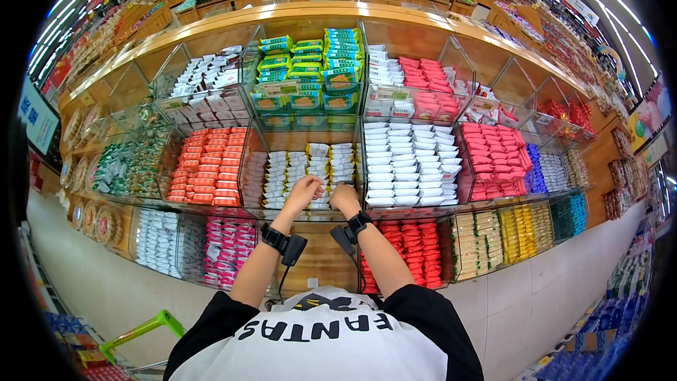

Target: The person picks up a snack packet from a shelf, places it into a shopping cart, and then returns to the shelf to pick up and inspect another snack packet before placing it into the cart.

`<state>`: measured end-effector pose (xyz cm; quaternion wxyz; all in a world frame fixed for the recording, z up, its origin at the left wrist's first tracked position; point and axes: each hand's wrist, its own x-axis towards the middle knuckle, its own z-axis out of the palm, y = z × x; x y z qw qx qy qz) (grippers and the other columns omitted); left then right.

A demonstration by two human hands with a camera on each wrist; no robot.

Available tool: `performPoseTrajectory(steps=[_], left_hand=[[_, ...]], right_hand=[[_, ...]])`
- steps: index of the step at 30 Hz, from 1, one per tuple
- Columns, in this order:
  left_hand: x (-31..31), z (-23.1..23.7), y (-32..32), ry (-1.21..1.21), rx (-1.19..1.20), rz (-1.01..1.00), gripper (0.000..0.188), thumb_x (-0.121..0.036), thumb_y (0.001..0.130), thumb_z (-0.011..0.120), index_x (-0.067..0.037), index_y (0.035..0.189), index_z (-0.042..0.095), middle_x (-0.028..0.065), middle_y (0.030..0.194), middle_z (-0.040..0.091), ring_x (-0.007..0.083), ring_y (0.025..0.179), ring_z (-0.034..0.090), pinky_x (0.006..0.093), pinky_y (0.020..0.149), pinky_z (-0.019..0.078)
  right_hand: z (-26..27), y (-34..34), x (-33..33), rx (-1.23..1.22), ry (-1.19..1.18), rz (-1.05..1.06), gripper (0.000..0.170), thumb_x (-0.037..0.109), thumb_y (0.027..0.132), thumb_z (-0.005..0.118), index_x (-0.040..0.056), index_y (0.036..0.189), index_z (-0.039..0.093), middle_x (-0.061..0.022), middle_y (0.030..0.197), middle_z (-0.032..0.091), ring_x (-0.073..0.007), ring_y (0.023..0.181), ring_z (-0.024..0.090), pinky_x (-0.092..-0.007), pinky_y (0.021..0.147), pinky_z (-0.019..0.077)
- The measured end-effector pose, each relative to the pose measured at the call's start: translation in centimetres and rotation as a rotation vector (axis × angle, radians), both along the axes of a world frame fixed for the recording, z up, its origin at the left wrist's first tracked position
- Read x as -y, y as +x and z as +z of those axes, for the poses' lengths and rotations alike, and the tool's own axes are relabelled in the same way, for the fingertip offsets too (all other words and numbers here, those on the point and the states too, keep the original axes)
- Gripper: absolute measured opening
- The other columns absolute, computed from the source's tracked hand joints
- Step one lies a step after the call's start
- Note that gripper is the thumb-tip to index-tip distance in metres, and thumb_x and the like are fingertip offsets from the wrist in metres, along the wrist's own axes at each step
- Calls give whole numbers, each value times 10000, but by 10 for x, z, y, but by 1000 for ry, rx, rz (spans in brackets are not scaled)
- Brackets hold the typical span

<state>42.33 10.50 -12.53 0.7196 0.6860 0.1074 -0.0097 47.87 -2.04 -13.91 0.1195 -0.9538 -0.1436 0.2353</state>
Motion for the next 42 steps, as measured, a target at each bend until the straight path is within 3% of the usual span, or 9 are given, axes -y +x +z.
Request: performPoseTrajectory(steps=[6, 9, 11, 14, 21, 27, 35, 38, 42], left_hand=[[-2, -9, 3, 38, -12, 20, 151, -136, 841, 454, -12, 875, 532, 43, 727, 543, 114, 628, 530, 229, 545, 424], [-6, -23, 6, 349, 40, -29, 207, -140, 791, 518, -14, 955, 515, 106, 879, 533, 179, 744, 534, 284, 613, 442], [-2, -19, 3, 586, -12, 63, 443, -173, 684, 606, -56, 1090, 476, 210, 1068, 474, 358, 966, 463, 403, 815, 392], [0, -8, 2, 595, -124, -2, 634, -178, 644, 640, -98, 1217, 379, 221, 1184, 369, 396, 1073, 379, 405, 880, 353], [-4, -22, 7, 576, -69, -67, 699, -142, 578, 677, -87, 1215, 395, 213, 1148, 395, 379, 1069, 405, 396, 878, 370], [-4, -22, 8, 344, -56, -81, 602, -61, 568, 658, -26, 1131, 450, 204, 1145, 406, 327, 1051, 437, 344, 830, 409], [-2, -13, 4, 189, -63, 54, 370, -185, 796, 491, 24, 1099, 448, 172, 1008, 548, 266, 873, 552, 321, 711, 445], [-7, -17, 7, 177, -110, -16, 390, -222, 843, 424, -16, 1171, 381, 98, 1091, 460, 194, 967, 491, 328, 709, 442], [-3, -2, 3, 101, -130, 3, 412, -243, 844, 430, -15, 1183, 375, 96, 1084, 465, 196, 978, 491, 322, 712, 443]], right_hand=[[-3, -6, 6, 312, 252, 26, 329, 86, 673, 579, 54, 1001, 571, -208, 824, 603, -356, 788, 590, -434, 670, 482], [7, -10, 3, 316, 312, -33, 380, 44, 627, 603, 102, 1002, 590, -207, 833, 599, -365, 799, 571, -424, 721, 465], [13, -11, 4, 317, 341, -18, 402, 35, 626, 597, 105, 1021, 584, -204, 841, 599, -361, 803, 571, -425, 717, 465], [16, -12, 5, 331, 407, 14, 409, 19, 639, 585, 104, 1038, 578, -208, 843, 597, -363, 797, 570, -430, 702, 465], [16, -12, 4, 247, 574, -12, 476, 27, 591, 622, 143, 1049, 568, -198, 822, 600, -350, 799, 568, -421, 698, 454], [18, -11, 5, 239, 563, 73, 542, -16, 593, 606, 154, 1097, 505, -209, 893, 580, -362, 850, 545, -414, 711, 440], [31, -18, 6, 273, 583, 123, 555, -64, 609, 568, 178, 1094, 451, -204, 926, 479, -403, 901, 472, -441, 731, 417], [35, -19, 5, 287, 568, 156, 553, -63, 612, 567, 187, 1089, 444, -190, 964, 451, -388, 939, 447, -435, 754, 409], [32, -22, 5, 400, 590, 212, 588, -67, 614, 561, 219, 1112, 435, -175, 995, 442, -377, 956, 434, -429, 759, 412]])
